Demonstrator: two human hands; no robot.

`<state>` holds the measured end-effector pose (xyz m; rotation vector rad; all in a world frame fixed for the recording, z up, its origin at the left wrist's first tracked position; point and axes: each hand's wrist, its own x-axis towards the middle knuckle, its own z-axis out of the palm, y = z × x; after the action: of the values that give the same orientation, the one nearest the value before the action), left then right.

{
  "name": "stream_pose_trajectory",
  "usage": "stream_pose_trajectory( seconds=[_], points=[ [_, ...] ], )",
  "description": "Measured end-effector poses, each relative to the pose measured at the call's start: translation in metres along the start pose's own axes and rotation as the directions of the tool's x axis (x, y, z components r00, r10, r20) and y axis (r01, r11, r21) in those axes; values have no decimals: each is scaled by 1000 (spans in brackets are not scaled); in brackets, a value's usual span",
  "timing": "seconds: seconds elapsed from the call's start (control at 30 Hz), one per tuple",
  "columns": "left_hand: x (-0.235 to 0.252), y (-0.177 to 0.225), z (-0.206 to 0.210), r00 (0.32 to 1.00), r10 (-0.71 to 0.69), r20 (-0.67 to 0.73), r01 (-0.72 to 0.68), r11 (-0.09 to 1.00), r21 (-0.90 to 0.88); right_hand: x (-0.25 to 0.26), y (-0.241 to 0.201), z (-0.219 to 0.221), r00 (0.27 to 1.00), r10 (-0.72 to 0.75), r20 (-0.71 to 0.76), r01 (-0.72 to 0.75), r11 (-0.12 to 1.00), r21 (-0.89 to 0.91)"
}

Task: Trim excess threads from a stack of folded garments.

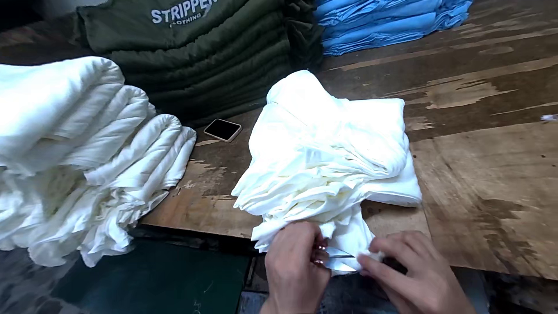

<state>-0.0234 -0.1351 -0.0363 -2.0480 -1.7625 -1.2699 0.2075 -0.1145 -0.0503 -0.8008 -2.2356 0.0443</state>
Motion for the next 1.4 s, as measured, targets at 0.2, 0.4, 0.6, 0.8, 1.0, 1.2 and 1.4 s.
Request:
stream_pose_trajectory(
  seconds=[0.2,0.4,0.6,0.8,1.0,1.2,1.4],
  points=[
    [-7,2,-1,971,51,234,-28,994,-101,-10,8,-48,877,1,480,-102,977,186],
    [-15,23,-8,967,62,245,-34,993,-117,-13,-14,-22,988,151,17,-146,976,-159],
    [-22,28,-14,958,147,247,-125,987,-99,-30,-16,-3,953,259,-157,-260,966,18],
    [-22,34,3,958,188,216,-169,980,-101,-29,-21,5,928,295,-229,-275,955,114],
    [-24,29,-4,949,140,283,-109,986,-122,-33,-12,-9,974,226,-11,-226,972,-61],
    [-25,12,0,965,96,243,-19,953,-303,-14,-17,19,925,347,-156,-289,907,307],
    [13,1,1,910,-168,379,377,719,-584,30,-12,41,886,448,-124,-236,664,710]
  ],
)
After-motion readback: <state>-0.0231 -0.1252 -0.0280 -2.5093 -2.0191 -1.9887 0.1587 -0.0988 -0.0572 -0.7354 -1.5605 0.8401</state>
